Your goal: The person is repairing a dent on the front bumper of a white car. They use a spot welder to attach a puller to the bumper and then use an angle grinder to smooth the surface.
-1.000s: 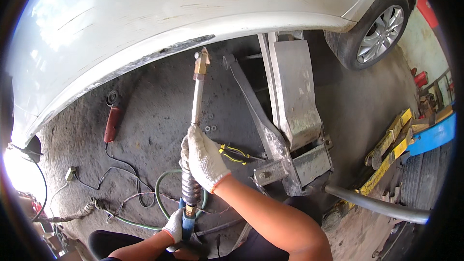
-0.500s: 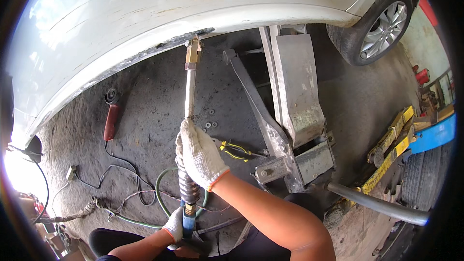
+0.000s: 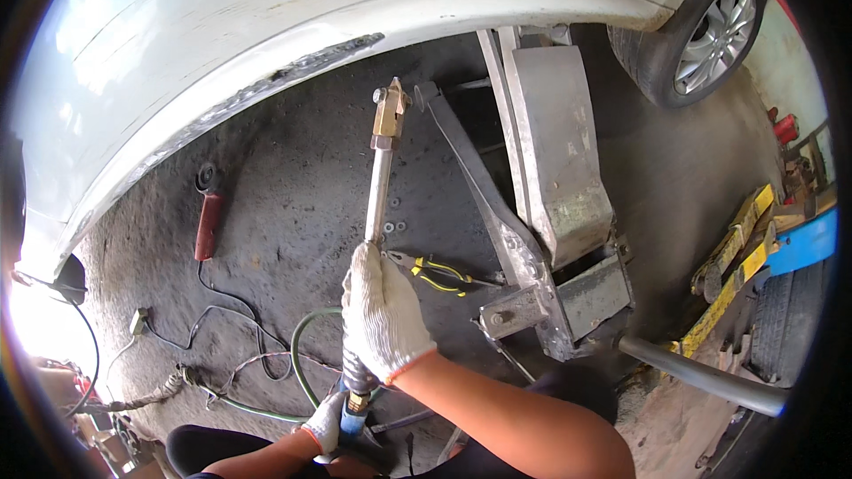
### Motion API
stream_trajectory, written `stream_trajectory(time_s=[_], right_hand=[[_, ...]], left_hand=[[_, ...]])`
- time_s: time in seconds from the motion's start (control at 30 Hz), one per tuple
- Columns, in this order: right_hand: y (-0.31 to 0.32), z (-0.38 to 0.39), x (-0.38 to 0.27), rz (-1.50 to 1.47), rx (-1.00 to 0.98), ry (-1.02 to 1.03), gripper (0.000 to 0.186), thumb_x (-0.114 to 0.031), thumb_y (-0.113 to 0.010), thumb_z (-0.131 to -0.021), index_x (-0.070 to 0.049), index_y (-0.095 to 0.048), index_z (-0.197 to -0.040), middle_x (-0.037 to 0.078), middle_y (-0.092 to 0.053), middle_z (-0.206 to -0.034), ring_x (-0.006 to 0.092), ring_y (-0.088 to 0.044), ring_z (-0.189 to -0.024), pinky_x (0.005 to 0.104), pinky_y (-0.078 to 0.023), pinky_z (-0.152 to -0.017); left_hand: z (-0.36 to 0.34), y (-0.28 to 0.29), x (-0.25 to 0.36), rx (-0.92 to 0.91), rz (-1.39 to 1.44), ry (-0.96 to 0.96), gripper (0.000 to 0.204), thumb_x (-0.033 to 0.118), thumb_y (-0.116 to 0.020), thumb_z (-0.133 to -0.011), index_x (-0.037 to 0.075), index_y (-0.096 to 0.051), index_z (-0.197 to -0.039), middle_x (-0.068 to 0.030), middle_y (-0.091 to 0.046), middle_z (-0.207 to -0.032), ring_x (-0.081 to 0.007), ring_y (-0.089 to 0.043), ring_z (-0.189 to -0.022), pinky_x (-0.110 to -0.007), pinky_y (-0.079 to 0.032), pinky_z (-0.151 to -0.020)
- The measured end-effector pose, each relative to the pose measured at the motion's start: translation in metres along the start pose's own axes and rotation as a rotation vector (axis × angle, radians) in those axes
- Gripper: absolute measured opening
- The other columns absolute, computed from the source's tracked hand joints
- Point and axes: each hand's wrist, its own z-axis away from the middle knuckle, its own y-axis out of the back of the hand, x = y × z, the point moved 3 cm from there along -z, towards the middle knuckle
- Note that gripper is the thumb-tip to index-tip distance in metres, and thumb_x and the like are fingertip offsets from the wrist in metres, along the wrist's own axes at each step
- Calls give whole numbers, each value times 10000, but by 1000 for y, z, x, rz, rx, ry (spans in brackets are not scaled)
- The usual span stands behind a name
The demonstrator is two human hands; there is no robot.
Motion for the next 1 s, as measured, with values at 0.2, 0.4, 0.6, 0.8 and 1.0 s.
stream_trajectory(time_s=[0.2, 0.4, 0.6, 0.8, 1.0], right_hand=[[9, 1, -5, 16, -139, 29, 370, -401, -476, -1068, -66, -529, -919, -37, -487, -689, 36, -448, -583, 224, -395, -530], [-3, -12, -10, 179, -159, 17, 444, -448, -470, -1058, -24, -560, -958, -4, -518, -701, 84, -481, -606, 271, -429, -575], [-9, -22, -14, 183, -207, 38, 480, -477, -471, -1050, -19, -560, -937, 15, -525, -685, 101, -493, -595, 280, -427, -576], [-17, -20, -18, 187, -170, -15, 450, -457, -476, -1054, -31, -553, -931, -7, -508, -674, 86, -475, -567, 276, -419, -539], [-19, -21, -18, 143, -227, -40, 449, -466, -480, -1050, -39, -542, -926, -21, -494, -667, 68, -461, -555, 253, -408, -517]], left_hand=[[-13, 13, -12, -31, 113, 43, 323, 333, -416, -1036, 131, -624, -1178, -55, -691, -960, -192, -669, -791, -363, -551, -694], [-11, 15, -16, -66, 201, 97, 406, 470, -433, -1017, 116, -621, -1085, -87, -684, -866, -259, -668, -734, -412, -560, -668], [-5, 4, -6, -36, 178, 134, 450, 510, -427, -1004, 105, -623, -990, -107, -670, -774, -291, -660, -671, -427, -564, -648], [-3, 3, -3, -24, 134, 85, 430, 490, -427, -1009, 107, -621, -1007, -99, -674, -789, -272, -660, -668, -407, -563, -639], [-1, 1, -1, -67, 150, 61, 402, 471, -419, -1020, 123, -620, -1041, -68, -670, -832, -235, -657, -693, -387, -555, -632]])
